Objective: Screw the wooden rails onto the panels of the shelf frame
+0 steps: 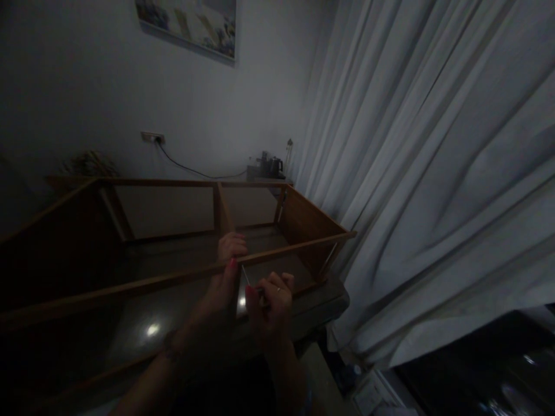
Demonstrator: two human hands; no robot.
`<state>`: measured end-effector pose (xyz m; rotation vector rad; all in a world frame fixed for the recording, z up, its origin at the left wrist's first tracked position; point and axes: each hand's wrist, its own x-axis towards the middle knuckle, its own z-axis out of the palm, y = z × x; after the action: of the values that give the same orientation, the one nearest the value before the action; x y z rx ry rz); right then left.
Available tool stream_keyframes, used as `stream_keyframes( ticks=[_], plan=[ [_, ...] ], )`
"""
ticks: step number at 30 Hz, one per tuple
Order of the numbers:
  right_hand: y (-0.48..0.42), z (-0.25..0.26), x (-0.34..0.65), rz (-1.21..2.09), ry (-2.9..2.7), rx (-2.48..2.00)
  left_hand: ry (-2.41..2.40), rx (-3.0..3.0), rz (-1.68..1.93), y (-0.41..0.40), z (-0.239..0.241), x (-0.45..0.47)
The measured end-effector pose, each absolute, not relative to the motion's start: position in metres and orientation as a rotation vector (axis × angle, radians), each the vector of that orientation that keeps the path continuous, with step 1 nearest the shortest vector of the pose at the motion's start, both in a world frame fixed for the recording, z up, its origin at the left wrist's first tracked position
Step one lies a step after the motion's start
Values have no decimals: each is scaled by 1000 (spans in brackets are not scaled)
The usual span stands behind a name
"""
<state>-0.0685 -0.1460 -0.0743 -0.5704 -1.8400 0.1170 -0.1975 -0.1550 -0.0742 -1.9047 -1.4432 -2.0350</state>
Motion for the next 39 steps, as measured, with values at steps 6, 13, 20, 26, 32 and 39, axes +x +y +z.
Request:
stream_keyframes(
  ticks=[6,13,20,26,32,39],
  plan=[
    [-139,-58,-47,-386,-1924,-591,-1406,-1922,-1969,-150,-75,-202],
    [-144,-40,-31,-774,-2046,-429,-1374,-1856,-2042,-152,-75,-198],
    [-142,-62,-42,-745,-1925,-472,-1277,-1884,-1986,-141,-84,-205],
    [-149,-69,-54,-265,-1830,-718,-1343,-1858,-1972,-142,-86,-204],
    [-166,-95,-88,452,-1492,-755,-1352,-1874,-1993,-143,-89,-205],
    [-177,-104,-122,967,-1148,-580,-1375,-1848,-2016,-141,-89,-202]
  ],
)
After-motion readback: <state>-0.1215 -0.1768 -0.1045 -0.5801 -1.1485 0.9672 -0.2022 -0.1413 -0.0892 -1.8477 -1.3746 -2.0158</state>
